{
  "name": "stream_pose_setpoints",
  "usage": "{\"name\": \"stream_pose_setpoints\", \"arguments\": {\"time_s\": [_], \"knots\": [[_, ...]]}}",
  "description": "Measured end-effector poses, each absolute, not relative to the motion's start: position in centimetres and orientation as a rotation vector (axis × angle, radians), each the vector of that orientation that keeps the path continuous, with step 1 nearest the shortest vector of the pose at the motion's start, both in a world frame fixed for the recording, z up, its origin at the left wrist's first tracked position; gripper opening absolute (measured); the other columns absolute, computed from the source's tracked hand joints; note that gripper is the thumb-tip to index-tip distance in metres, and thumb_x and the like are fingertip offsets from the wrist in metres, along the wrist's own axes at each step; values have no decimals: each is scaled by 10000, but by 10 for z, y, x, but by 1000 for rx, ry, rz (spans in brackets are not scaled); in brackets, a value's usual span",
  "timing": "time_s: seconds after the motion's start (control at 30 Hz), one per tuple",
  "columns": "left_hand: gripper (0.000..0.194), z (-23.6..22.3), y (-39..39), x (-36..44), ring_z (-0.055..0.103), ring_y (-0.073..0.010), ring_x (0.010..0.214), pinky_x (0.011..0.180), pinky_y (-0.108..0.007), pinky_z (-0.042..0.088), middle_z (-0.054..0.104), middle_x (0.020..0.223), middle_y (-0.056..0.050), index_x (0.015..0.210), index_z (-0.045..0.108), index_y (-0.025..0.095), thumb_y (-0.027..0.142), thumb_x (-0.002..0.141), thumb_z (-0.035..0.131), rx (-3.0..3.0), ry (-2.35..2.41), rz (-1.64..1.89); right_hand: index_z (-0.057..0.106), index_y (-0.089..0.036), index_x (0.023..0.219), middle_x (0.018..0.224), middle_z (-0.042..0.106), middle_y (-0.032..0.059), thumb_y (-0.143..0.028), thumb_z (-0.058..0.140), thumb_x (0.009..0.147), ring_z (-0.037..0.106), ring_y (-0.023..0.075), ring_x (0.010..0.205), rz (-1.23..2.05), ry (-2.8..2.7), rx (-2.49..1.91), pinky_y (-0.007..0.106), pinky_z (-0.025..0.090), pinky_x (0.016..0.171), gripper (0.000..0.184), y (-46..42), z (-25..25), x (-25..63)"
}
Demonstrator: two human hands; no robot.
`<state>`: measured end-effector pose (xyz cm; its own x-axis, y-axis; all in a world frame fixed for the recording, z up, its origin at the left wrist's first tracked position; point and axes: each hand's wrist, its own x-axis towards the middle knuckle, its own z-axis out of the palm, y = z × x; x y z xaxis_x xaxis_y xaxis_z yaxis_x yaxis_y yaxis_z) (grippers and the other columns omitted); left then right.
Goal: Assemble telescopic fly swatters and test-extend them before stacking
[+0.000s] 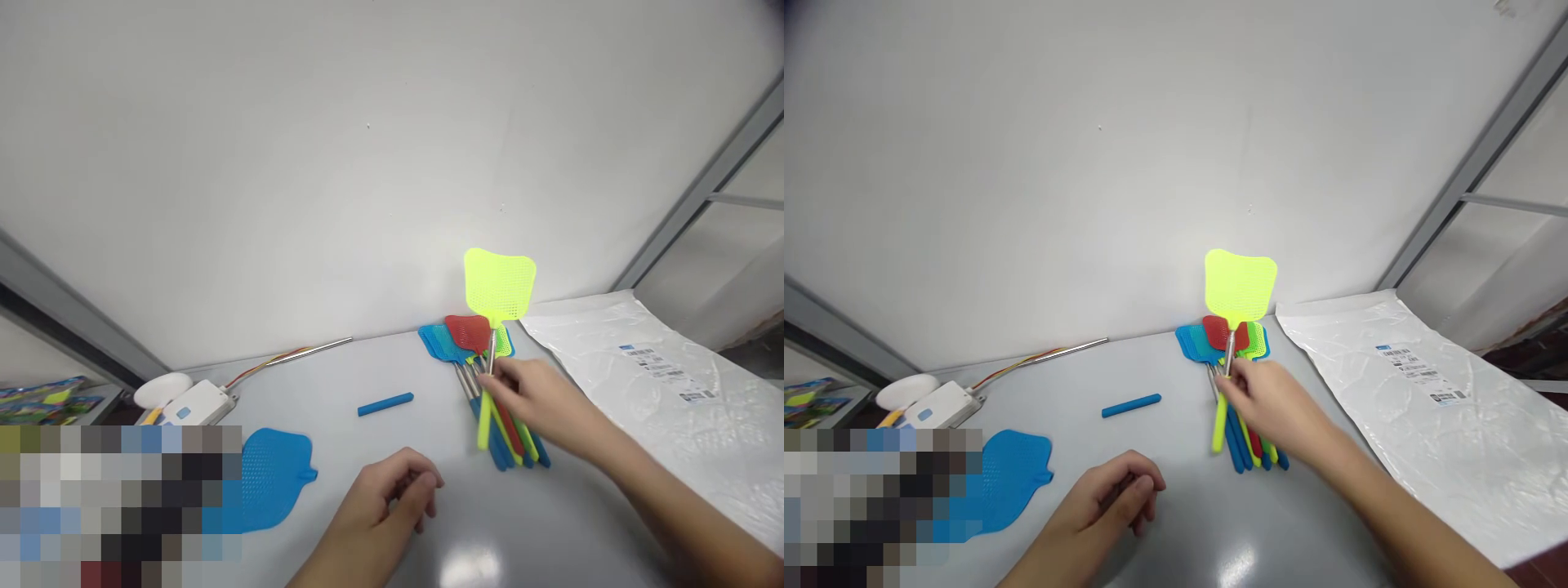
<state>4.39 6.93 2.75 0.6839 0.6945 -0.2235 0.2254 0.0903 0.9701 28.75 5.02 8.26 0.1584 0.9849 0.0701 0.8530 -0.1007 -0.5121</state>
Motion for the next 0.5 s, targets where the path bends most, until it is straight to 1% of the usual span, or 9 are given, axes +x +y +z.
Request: {"name": "stream_pose_setpoints", "arguments": {"time_s": [0.07, 0.17, 0.3, 0.4, 0.5], "knots": [[327, 29, 72, 42, 514, -140, 656, 615, -243, 398, 557, 703, -4, 852, 611, 180, 456, 932, 455, 1487, 858, 464, 441, -218, 614, 569, 529, 8, -457, 408, 929, 468, 147, 514, 347, -1804, -2154, 285, 275, 492, 396, 60, 85, 307], [313, 28, 81, 37, 475, -131, 628, 588, -229, 370, 507, 665, 14, 832, 598, 188, 446, 934, 455, 1523, 931, 560, 438, -216, 590, 570, 536, 26, -436, 376, 937, 465, 150, 498, 336, -1921, -2273, 292, 264, 477, 415, 74, 81, 319], [309, 24, 94, 30, 428, -126, 603, 569, -222, 339, 459, 637, 31, 866, 595, 200, 463, 938, 451, 1532, 1029, 652, 455, -208, 598, 574, 537, 27, -364, 389, 927, 480, 147, 495, 389, -2001, -2310, 284, 259, 475, 370, 84, 71, 317], [307, 21, 100, 26, 421, -127, 610, 569, -223, 327, 441, 638, 35, 884, 595, 209, 473, 941, 450, 1570, 1099, 661, 478, -201, 628, 595, 556, 25, -310, 390, 918, 504, 143, 505, 394, -2015, -2332, 270, 257, 476, 322, 84, 64, 314], [306, 20, 100, 25, 416, -128, 612, 566, -227, 316, 443, 646, 33, 871, 589, 210, 467, 946, 440, 1648, 1116, 654, 483, -200, 634, 611, 577, 26, -297, 379, 915, 520, 144, 518, 362, -2039, -2359, 265, 258, 477, 315, 82, 58, 312]]}}
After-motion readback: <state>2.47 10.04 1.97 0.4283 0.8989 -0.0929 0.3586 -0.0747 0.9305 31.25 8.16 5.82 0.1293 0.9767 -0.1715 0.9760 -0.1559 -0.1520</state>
